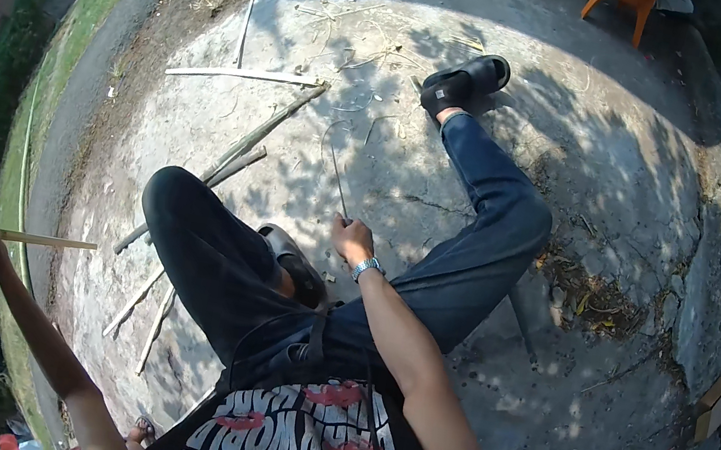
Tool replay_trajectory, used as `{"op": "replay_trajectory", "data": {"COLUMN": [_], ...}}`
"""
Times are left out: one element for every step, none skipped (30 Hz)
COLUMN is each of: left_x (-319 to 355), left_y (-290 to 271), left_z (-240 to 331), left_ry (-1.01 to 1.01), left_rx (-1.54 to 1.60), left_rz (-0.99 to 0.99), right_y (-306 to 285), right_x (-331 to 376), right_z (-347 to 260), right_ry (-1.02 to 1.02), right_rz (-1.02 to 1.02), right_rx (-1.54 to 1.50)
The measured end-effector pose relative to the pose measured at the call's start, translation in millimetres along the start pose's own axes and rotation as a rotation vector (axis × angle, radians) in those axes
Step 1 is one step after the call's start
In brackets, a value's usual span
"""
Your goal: The person shaves a long strip of bamboo using a large knife, pulling the blade along the surface of the strip to thin it while holding the bamboo steady by hand.
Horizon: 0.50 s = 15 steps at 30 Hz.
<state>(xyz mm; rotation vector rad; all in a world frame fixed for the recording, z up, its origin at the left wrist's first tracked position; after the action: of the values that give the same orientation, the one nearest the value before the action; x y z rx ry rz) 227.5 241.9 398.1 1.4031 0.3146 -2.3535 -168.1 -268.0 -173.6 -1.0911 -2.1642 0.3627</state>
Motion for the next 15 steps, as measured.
{"op": "replay_trajectory", "data": {"left_x": [53, 105, 132, 177, 218, 258, 291, 326, 357, 390, 412, 429, 443, 443, 428], "left_y": [26, 36, 19, 12, -7, -14, -19, -11, -21, -12, -10, 4, 22, 42, 63], "left_z": [9, 15, -10, -20, -29, -39, -52, -60, -85, -93, -106, -107, -99, -96, -86], "left_ry": [-0.105, -0.215, -0.262, -0.222, -0.32, -0.294, -0.179, -0.144, -0.217, -0.239, -0.234, -0.273, -0.313, -0.289, -0.263], "left_rx": [0.005, -0.092, -0.073, -0.216, -0.263, -0.385, -0.484, -0.526, -0.568, -0.584, -0.62, -0.583, -0.543, -0.554, -0.505], "left_rz": [-0.07, -0.124, -0.282, -0.361, -0.415, -0.407, -0.443, -0.495, -0.528, -0.552, -0.57, -0.557, -0.55, -0.526, -0.429], "right_y": [1, 3, 5, -2, -12, -23, -30, -38, -41, -42, -41, -41, -39, -35, -31], "right_x": [-4, -2, 3, 8, 21, 29, 30, 29, 30, 24, 18, 10, 6, 2, 2], "right_z": [3, 2, -9, -21, -41, -52, -54, -47, -45, -36, -26, -13, -1, 10, 15], "right_ry": [-0.003, -0.111, -0.233, -0.256, -0.168, -0.062, -0.071, -0.005, 0.052, 0.056, 0.031, 0.013, 0.026, 0.052, 0.074], "right_rz": [0.035, 0.112, 0.184, 0.147, -0.004, -0.135, -0.153, -0.137, -0.131, -0.117, -0.05, 0.029, 0.052, 0.079, 0.096], "right_rx": [0.005, 0.054, 0.075, 0.078, 0.042, 0.012, 0.02, -0.048, -0.125, -0.113, -0.111, -0.1, -0.083, -0.079, -0.076]}}
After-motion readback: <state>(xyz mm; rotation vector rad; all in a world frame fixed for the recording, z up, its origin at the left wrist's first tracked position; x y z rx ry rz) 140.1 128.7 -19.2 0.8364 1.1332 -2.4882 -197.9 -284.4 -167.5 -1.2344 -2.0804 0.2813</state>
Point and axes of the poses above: each hand's wrist, its own x-axis away from the middle knuckle, its own y-axis out of the palm, z = x × y, the point moved 4 cm from there along -x, towards the middle knuckle, and after that the axes turned 9 degrees about z, right-handed, at the moved point
